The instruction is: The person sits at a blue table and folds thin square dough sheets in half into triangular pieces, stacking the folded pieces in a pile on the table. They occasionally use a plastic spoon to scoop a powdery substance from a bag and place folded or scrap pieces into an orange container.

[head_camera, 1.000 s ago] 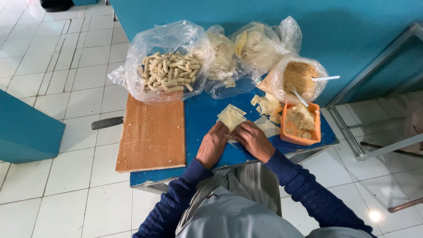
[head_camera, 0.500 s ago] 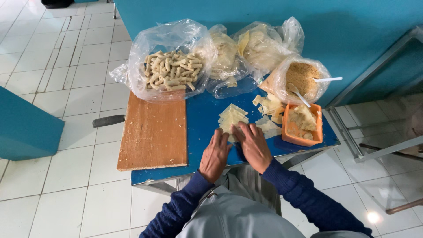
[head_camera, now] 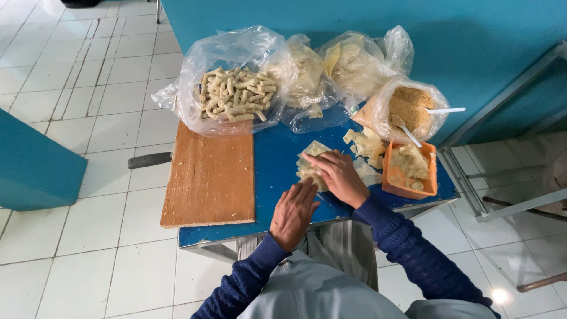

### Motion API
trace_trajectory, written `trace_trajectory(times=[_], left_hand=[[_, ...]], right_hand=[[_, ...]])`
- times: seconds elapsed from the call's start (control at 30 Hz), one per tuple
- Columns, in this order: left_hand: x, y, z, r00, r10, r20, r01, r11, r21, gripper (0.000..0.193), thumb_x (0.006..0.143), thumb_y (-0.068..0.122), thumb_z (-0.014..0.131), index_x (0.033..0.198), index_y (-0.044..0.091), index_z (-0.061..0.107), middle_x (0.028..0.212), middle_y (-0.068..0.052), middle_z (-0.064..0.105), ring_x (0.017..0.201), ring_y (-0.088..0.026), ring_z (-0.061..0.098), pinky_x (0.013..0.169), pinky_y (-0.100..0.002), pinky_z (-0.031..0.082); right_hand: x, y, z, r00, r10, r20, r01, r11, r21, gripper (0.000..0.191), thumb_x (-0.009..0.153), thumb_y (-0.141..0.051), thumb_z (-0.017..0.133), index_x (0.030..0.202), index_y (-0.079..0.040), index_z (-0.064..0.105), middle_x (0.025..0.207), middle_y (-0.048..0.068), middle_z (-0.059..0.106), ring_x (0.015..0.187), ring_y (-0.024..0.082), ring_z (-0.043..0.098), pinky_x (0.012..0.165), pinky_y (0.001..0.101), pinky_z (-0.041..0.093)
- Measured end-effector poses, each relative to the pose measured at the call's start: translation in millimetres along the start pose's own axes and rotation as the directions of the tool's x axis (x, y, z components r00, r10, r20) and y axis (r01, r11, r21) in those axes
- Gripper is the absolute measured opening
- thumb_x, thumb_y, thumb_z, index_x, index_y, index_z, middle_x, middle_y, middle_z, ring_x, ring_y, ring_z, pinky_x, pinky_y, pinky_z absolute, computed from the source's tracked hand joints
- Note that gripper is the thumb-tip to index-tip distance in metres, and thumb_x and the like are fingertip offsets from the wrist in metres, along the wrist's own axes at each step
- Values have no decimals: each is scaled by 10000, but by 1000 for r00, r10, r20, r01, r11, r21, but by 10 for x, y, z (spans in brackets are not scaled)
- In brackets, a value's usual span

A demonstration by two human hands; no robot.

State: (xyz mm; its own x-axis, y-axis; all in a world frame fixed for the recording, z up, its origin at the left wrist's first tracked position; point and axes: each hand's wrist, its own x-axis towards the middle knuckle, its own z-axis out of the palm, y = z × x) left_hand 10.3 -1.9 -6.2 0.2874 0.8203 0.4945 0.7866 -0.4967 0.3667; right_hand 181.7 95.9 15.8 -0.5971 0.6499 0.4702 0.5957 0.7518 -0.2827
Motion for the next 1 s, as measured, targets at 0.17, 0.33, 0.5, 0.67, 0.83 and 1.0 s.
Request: trace_trajectory(times=[0.17, 0.33, 0.5, 0.67, 0.83, 1.0], left_hand=[[-3, 15, 18, 1000, 14, 16, -14, 1000, 24, 451, 950, 257, 651, 1376, 119, 597, 1397, -120, 566, 1218, -289, 539, 976, -420, 453], [9, 20, 16, 1000, 24, 20, -25, 997, 70, 409, 971, 304, 637, 1356, 170, 614, 1400, -132, 559, 1246, -313, 527, 996, -445, 440], [12, 48, -54, 996, -20, 87, 17, 999, 36, 415, 964, 299, 635, 1368, 205, 623, 1409, -119, 552, 1244, -307, 521, 992, -451, 435], [24, 49, -133, 998, -8, 61, 11, 999, -43, 398, 960, 294, 646, 1351, 219, 647, 1410, -137, 542, 1235, -326, 524, 987, -465, 441], [20, 46, -144, 998, 4, 56, -2, 999, -37, 385, 952, 274, 663, 1331, 209, 656, 1425, -190, 513, 1224, -374, 531, 965, -482, 460], [35, 39, -133, 998, -1, 60, 2, 1000, -17, 369, 937, 260, 669, 1303, 219, 667, 1389, -187, 513, 1208, -378, 537, 967, -479, 462]], right_hand=[[81, 1, 18, 998, 8, 60, -7, 999, -32, 590, 855, -75, 733, 1414, -194, 589, 955, -13, 738, 893, 191, 676, 797, 441, 411], [671, 271, -69, 968, 190, 164, -227, 943, 245, 510, 936, -112, 684, 1430, -151, 565, 884, 56, 771, 757, 146, 740, 693, 291, 574], [1561, 72, -119, 992, 91, 84, -119, 517, 848, 469, 1095, -213, 529, 1536, -82, 441, 1391, 111, 654, 1211, 165, 685, 999, 332, 564], [1412, 65, -629, 993, 70, -94, 16, 713, 701, 418, 1092, -261, 518, 1451, -49, 548, 1342, 134, 674, 1202, 196, 684, 1043, 349, 571], [610, 524, -1382, 914, 276, -297, -187, 937, 294, 192, 1116, -229, 603, 1086, -62, 692, 1089, 68, 732, 1000, 155, 731, 849, 329, 572], [-235, 838, -1698, 895, 155, -419, -325, 870, -371, 236, 925, -113, 783, 1150, -104, 712, 1129, 102, 668, 1050, 316, 627, 918, 435, 503]])
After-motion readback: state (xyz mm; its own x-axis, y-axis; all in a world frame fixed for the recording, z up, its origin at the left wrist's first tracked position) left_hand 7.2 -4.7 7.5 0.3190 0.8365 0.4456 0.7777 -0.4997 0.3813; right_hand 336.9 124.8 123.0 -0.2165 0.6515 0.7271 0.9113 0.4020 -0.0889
